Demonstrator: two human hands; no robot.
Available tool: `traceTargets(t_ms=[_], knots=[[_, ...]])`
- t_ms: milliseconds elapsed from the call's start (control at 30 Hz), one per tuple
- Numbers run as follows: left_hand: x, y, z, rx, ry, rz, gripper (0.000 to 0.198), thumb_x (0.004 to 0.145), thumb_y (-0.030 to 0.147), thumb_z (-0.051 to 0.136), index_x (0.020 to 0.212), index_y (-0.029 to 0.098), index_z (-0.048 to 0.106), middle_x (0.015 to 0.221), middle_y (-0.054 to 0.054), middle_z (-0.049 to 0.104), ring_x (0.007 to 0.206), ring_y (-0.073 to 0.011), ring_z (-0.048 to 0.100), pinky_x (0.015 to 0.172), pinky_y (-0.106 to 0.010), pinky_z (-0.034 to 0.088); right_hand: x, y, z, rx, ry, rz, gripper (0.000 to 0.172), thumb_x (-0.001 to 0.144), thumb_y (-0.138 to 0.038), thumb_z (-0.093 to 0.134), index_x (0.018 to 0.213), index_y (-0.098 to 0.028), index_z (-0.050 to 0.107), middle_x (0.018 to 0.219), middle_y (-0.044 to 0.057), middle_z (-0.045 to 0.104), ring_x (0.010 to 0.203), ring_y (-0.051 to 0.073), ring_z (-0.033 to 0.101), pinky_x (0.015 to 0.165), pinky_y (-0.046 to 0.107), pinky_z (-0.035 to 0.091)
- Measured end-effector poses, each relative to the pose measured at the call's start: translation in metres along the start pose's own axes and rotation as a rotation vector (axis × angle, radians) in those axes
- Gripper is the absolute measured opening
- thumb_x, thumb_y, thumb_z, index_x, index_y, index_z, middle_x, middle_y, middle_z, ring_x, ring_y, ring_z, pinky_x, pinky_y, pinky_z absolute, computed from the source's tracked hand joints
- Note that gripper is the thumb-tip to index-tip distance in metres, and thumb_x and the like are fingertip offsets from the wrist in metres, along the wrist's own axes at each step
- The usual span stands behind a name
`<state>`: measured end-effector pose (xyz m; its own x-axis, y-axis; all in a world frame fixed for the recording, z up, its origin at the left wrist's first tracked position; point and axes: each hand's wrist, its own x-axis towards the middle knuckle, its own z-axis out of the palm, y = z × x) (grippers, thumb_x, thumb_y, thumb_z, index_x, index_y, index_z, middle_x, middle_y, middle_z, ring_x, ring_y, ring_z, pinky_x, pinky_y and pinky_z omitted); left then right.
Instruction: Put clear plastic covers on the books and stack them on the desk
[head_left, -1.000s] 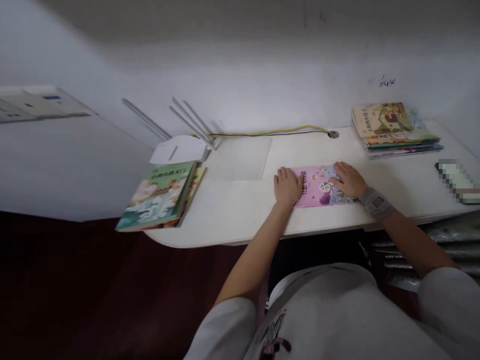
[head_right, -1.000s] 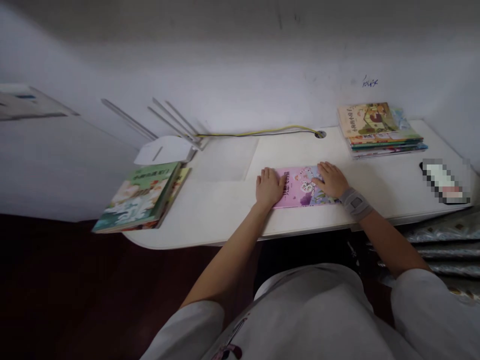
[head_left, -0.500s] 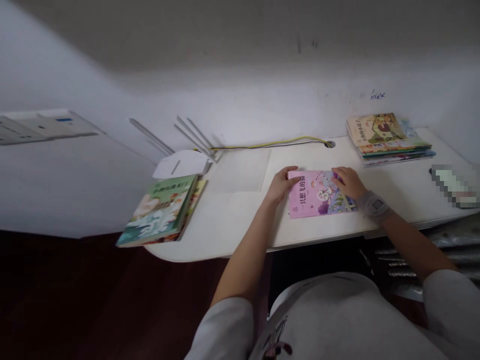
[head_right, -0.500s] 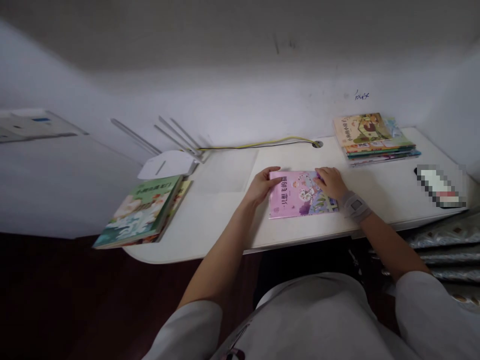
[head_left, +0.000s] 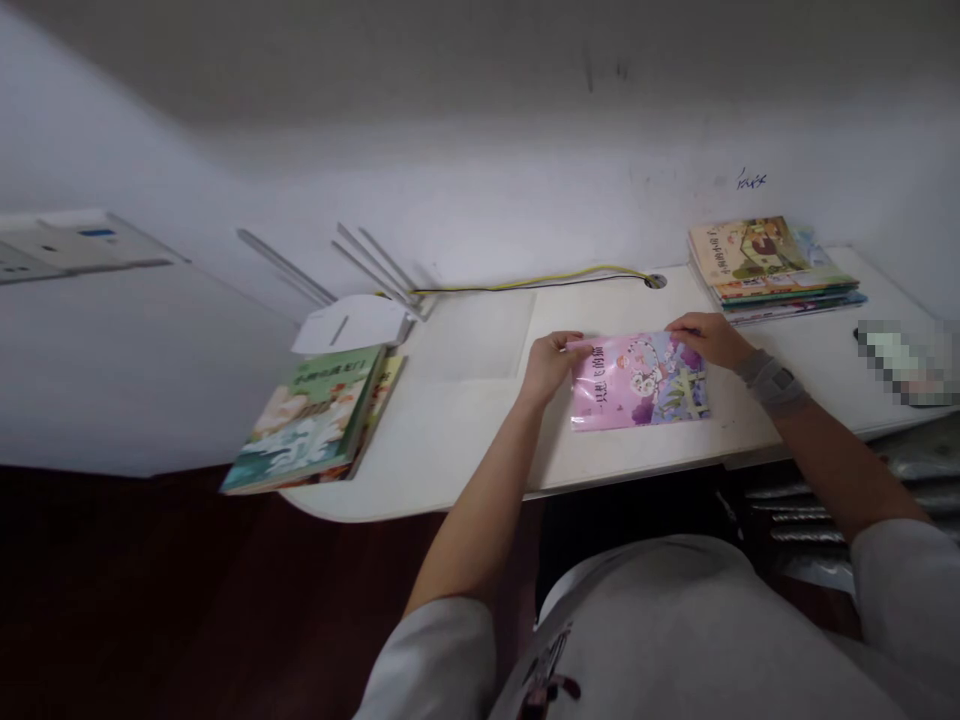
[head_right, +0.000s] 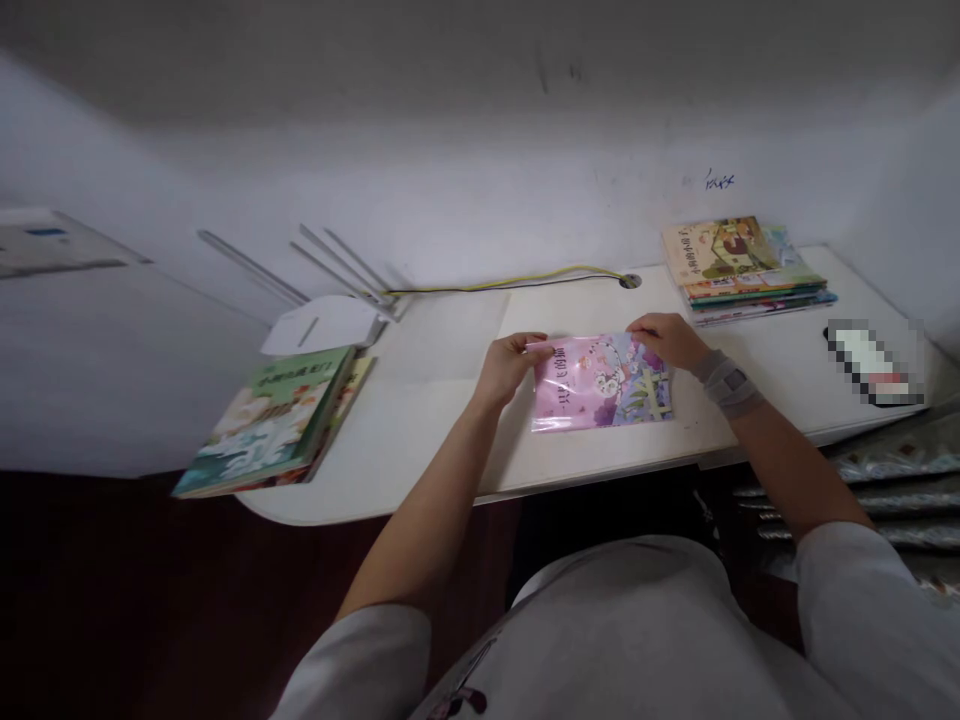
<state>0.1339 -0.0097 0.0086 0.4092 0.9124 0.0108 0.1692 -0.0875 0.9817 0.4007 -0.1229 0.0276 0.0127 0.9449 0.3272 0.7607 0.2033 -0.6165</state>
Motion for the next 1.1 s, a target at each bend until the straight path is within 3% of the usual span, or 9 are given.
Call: traceTargets(t_ms=[200, 300, 400, 467, 600, 667, 767, 933, 1100], knots=[[0.003, -0.006, 0.004, -0.070, -0.076, -0.136, 0.024, 0.074, 0.039, 0.067, 0.077, 0.017, 0.058, 0.065, -0.001, 0.063, 0.059, -0.0146, 0.060, 0.061, -0.028, 0.048, 0.004, 0.012, 0.004, 0.215, 0.070, 0.316, 0.029, 0.074, -0.047, 0.063, 0.069, -0.018, 0.064, 0.051, -0.001, 0.060, 0.044, 0.013, 0.048, 0.047, 0.027, 0.037], [0.004, -0.007, 0.014, 0.378, 0.043, -0.115, 0.027, 0.082, 0.040, 0.061, 0.097, 0.018, 0.061, 0.088, -0.009, 0.070, 0.083, -0.0247, 0.067, 0.074, -0.036, 0.051, 0.005, 0.028, 0.020, 0.121, 0.101, 0.364, 0.026, 0.069, -0.042, 0.066, 0.060, -0.019, 0.059, 0.048, -0.003, 0.056, 0.046, 0.012, 0.048, 0.048, 0.026, 0.035], [0.001, -0.003, 0.028, 0.898, 0.131, 0.060, 0.034, 0.088, 0.032, 0.053, 0.119, 0.019, 0.057, 0.124, -0.017, 0.062, 0.118, -0.0312, 0.056, 0.095, -0.044, 0.045, 0.009, 0.038, 0.032, -0.071, 0.068, 0.361, 0.021, 0.069, -0.035, 0.066, 0.058, -0.019, 0.058, 0.054, -0.002, 0.060, 0.055, 0.014, 0.054, 0.054, 0.026, 0.039], [-0.003, 0.001, 0.041, 1.069, 0.068, 0.221, 0.040, 0.092, 0.027, 0.046, 0.131, 0.016, 0.051, 0.144, -0.017, 0.048, 0.134, -0.0298, 0.042, 0.107, -0.045, 0.036, 0.012, 0.041, 0.036, -0.148, 0.025, 0.375, 0.019, 0.070, -0.033, 0.065, 0.059, -0.019, 0.060, 0.058, 0.000, 0.062, 0.060, 0.015, 0.056, 0.058, 0.027, 0.040], [-0.011, 0.002, 0.074, 1.144, -0.256, 0.388, 0.053, 0.098, 0.040, 0.035, 0.142, 0.010, 0.041, 0.153, -0.015, 0.037, 0.144, -0.0298, 0.026, 0.116, -0.050, 0.021, 0.017, 0.038, 0.033, -0.228, -0.036, 0.391, 0.018, 0.072, -0.030, 0.068, 0.059, -0.019, 0.061, 0.064, 0.003, 0.066, 0.066, 0.017, 0.059, 0.063, 0.029, 0.042], [-0.014, -0.001, 0.088, 1.171, -0.343, 0.375, 0.059, 0.099, 0.045, 0.030, 0.144, 0.008, 0.038, 0.154, -0.017, 0.034, 0.145, -0.0306, 0.024, 0.116, -0.053, 0.019, 0.015, 0.030, 0.031, -0.361, -0.044, 0.364, 0.015, 0.077, -0.029, 0.066, 0.066, -0.017, 0.065, 0.071, 0.006, 0.068, 0.071, 0.019, 0.061, 0.066, 0.030, 0.044], [-0.016, -0.006, 0.097, 1.212, -0.334, 0.350, 0.061, 0.099, 0.044, 0.024, 0.147, 0.007, 0.033, 0.155, -0.018, 0.030, 0.146, -0.0291, 0.023, 0.117, -0.055, 0.015, 0.010, 0.008, 0.037, -0.576, 0.002, 0.245, 0.017, 0.088, -0.024, 0.055, 0.088, -0.013, 0.068, 0.099, 0.015, 0.070, 0.095, 0.024, 0.061, 0.082, 0.037, 0.045], [-0.016, -0.011, 0.093, 1.272, -0.377, 0.363, 0.059, 0.097, 0.034, 0.031, 0.151, 0.011, 0.027, 0.158, -0.014, 0.026, 0.147, -0.0284, 0.020, 0.119, -0.053, 0.012, 0.005, -0.033, 0.079, -0.507, -0.110, -0.047, 0.040, 0.096, -0.034, 0.043, 0.125, -0.011, 0.058, 0.138, 0.015, 0.055, 0.130, 0.023, 0.046, 0.109, 0.039, 0.033], [-0.016, -0.010, 0.092, 1.277, -0.420, 0.351, 0.062, 0.096, 0.032, 0.033, 0.153, 0.012, 0.022, 0.160, -0.012, 0.022, 0.148, -0.0297, 0.016, 0.119, -0.052, 0.010, -0.005, -0.025, 0.096, -0.477, -0.206, -0.052, 0.062, 0.098, -0.048, 0.032, 0.144, -0.008, 0.039, 0.152, 0.017, 0.038, 0.142, 0.028, 0.032, 0.114, 0.047, 0.026]])
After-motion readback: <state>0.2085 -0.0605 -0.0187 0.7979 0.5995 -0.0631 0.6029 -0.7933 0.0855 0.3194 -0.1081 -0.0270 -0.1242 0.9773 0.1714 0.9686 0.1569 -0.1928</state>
